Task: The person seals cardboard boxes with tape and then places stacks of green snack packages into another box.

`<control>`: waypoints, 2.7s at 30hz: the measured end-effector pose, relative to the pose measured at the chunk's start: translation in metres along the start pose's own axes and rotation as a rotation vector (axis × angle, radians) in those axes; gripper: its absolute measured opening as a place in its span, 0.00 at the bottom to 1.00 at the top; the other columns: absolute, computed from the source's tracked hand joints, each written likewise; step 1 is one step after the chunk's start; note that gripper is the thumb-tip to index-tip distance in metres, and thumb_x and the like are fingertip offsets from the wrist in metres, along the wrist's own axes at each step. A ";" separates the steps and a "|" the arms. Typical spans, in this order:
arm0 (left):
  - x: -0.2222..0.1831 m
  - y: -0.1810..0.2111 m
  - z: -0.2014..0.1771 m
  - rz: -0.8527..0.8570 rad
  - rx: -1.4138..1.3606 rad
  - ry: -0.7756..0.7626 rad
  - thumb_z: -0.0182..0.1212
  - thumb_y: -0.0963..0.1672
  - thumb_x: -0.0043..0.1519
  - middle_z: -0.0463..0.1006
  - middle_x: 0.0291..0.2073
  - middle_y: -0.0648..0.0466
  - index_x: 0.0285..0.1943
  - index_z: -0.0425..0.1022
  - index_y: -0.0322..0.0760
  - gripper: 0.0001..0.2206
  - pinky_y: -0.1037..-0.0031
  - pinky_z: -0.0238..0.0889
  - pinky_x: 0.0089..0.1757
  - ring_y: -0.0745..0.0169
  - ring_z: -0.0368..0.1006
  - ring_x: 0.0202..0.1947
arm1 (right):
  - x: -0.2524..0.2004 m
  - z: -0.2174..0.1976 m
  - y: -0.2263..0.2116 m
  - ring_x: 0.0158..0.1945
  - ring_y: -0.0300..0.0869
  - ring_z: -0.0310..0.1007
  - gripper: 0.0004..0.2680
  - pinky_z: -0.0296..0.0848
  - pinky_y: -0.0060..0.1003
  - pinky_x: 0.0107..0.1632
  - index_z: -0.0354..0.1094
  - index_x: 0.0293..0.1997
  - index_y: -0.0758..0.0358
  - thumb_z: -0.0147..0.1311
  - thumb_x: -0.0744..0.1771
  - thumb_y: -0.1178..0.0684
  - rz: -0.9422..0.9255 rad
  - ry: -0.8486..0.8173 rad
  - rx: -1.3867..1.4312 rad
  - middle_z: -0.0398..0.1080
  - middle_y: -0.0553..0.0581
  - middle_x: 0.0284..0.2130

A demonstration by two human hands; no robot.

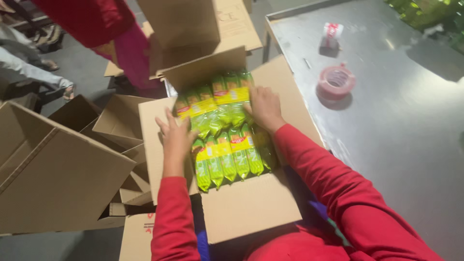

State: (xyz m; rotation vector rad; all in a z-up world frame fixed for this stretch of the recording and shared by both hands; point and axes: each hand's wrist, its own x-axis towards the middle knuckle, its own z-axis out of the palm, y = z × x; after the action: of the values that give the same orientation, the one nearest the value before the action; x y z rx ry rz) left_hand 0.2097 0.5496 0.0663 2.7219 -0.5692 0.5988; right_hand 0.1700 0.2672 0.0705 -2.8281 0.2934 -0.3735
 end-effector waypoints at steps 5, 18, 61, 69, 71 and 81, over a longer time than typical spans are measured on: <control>-0.090 -0.010 -0.017 0.049 -0.330 0.210 0.63 0.42 0.62 0.76 0.60 0.41 0.62 0.74 0.37 0.18 0.57 0.61 0.58 0.40 0.70 0.61 | 0.028 0.012 -0.019 0.73 0.56 0.50 0.22 0.52 0.62 0.68 0.65 0.63 0.53 0.62 0.62 0.50 -0.374 0.302 -0.104 0.54 0.62 0.70; -0.352 0.046 0.063 -0.300 -0.738 0.006 0.64 0.39 0.60 0.79 0.48 0.45 0.55 0.76 0.33 0.14 0.54 0.62 0.54 0.43 0.73 0.50 | 0.009 0.035 -0.053 0.49 0.53 0.72 0.15 0.68 0.50 0.53 0.66 0.56 0.59 0.59 0.69 0.43 -0.543 -0.011 -0.100 0.72 0.60 0.45; 0.009 0.028 0.074 0.149 -0.131 -0.276 0.37 0.51 0.72 0.50 0.78 0.56 0.79 0.54 0.45 0.25 0.41 0.22 0.68 0.55 0.39 0.77 | -0.107 -0.013 0.019 0.73 0.58 0.54 0.35 0.56 0.44 0.69 0.36 0.78 0.62 0.54 0.64 0.45 0.046 -0.314 0.541 0.56 0.72 0.68; 0.072 0.027 0.126 0.010 -0.027 -0.365 0.49 0.54 0.72 0.69 0.66 0.48 0.66 0.69 0.41 0.20 0.43 0.36 0.75 0.50 0.57 0.73 | -0.121 0.063 -0.067 0.77 0.65 0.32 0.37 0.33 0.67 0.70 0.47 0.70 0.79 0.50 0.65 0.29 -0.234 -0.175 0.042 0.39 0.80 0.72; 0.115 0.031 0.160 0.388 -0.111 0.241 0.53 0.56 0.70 0.69 0.67 0.36 0.69 0.68 0.30 0.28 0.39 0.40 0.64 0.37 0.60 0.69 | -0.115 0.073 -0.059 0.76 0.64 0.37 0.37 0.40 0.67 0.70 0.50 0.71 0.77 0.51 0.64 0.30 -0.267 -0.184 0.031 0.43 0.78 0.71; 0.119 0.044 0.148 0.186 -0.037 -0.096 0.51 0.55 0.71 0.80 0.46 0.41 0.57 0.80 0.35 0.23 0.49 0.57 0.55 0.39 0.73 0.51 | 0.018 0.016 0.208 0.49 0.57 0.73 0.25 0.47 0.59 0.70 0.65 0.54 0.71 0.66 0.60 0.42 0.377 0.355 -0.162 0.73 0.68 0.40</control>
State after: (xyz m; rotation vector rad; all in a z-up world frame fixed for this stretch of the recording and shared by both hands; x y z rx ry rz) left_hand 0.3394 0.4204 -0.0003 2.6932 -0.8553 0.4973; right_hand 0.1572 0.0712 -0.0013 -2.7577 0.9496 -0.7936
